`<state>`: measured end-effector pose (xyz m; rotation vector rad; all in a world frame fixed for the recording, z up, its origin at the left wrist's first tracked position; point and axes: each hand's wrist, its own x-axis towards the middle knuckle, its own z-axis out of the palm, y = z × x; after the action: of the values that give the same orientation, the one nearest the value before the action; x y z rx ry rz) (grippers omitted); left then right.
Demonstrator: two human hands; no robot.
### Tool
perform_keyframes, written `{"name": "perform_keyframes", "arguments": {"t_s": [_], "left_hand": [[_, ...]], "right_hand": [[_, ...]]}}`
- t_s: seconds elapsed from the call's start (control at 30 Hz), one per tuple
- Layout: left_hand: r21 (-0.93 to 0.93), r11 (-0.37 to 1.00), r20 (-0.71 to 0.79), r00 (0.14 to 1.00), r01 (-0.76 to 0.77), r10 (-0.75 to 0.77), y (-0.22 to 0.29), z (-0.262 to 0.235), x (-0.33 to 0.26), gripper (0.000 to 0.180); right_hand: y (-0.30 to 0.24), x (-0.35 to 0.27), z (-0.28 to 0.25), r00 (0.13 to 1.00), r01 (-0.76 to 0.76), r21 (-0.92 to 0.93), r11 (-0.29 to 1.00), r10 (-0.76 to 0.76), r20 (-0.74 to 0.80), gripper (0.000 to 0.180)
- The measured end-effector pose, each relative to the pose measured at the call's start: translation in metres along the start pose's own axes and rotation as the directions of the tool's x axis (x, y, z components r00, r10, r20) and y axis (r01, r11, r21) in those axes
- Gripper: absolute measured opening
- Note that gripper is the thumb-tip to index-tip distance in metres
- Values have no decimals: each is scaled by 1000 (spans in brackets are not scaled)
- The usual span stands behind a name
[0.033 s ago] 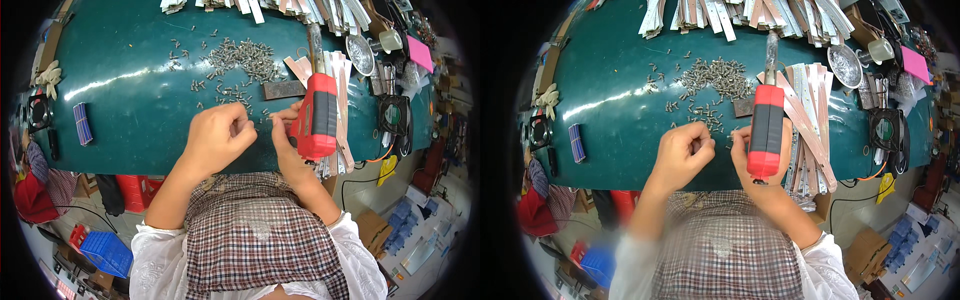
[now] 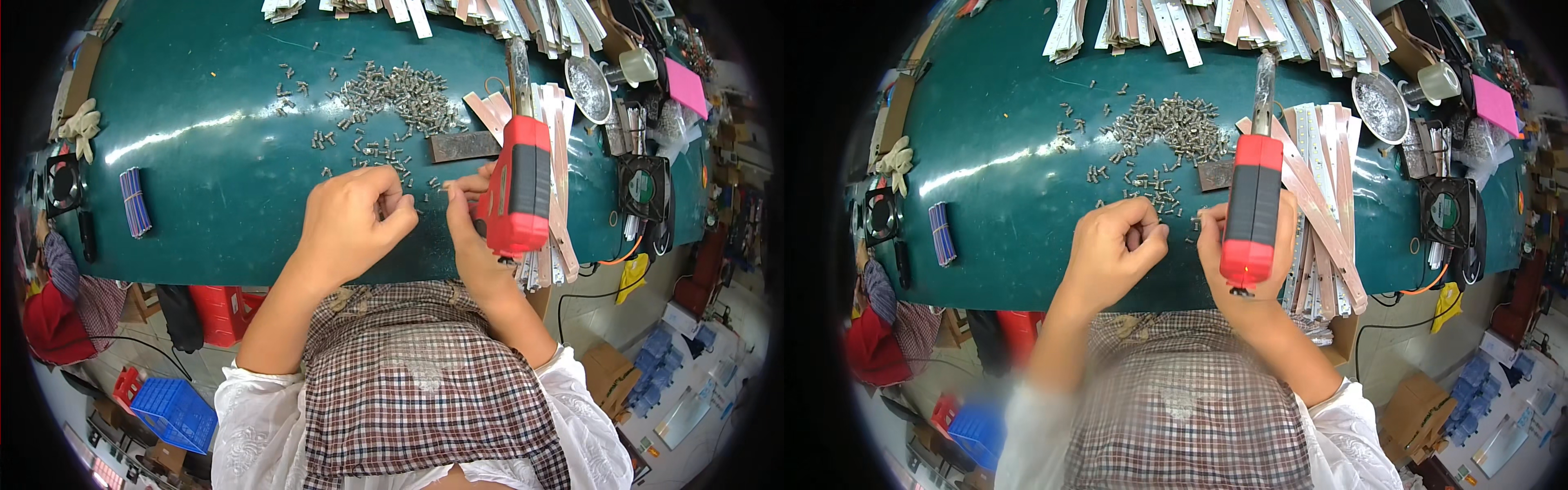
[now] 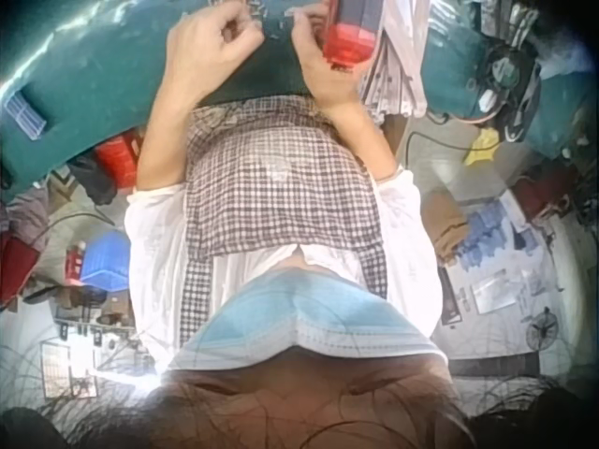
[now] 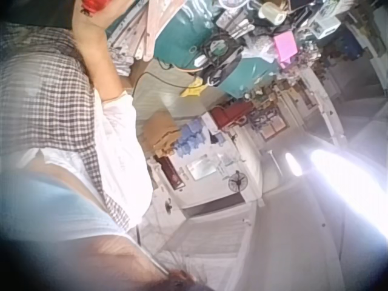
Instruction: The person assembles metal components and wiring onto LED light strips, then solders the connections with a soldering iron.
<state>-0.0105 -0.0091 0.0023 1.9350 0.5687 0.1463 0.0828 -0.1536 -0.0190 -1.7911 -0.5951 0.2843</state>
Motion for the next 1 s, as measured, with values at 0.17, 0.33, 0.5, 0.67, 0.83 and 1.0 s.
{"name": "perform_keyframes", "arguments": {"t_s": [0.17,0.33,0.5,0.67,0.83,1.0], "left_hand": [[353,935,-34,999,14,-2,-8,0,18,22],[451,892,-338,920,-28,199,-18,17,50,20],[525,851,-313,935,22,169,-24,27,65,16],[499,865,-301,946,48,121,-18,17,61,13],[-139,978,-163,971,154,-176,-4,-4,49,10],[-402,911,-79,988,94,-136,-4,-10,30,12]], "right_hand": [[4,7,1,998,-14,-22,1000,12,-61,35],[12,6,6,999,22,-21,1000,-22,-42,36],[18,5,8,997,-27,64,998,31,-68,40],[19,11,6,993,114,-62,992,-114,-6,42],[17,13,11,996,72,-10,997,-73,-56,40],[6,12,15,996,-46,70,996,51,-71,38]]}}
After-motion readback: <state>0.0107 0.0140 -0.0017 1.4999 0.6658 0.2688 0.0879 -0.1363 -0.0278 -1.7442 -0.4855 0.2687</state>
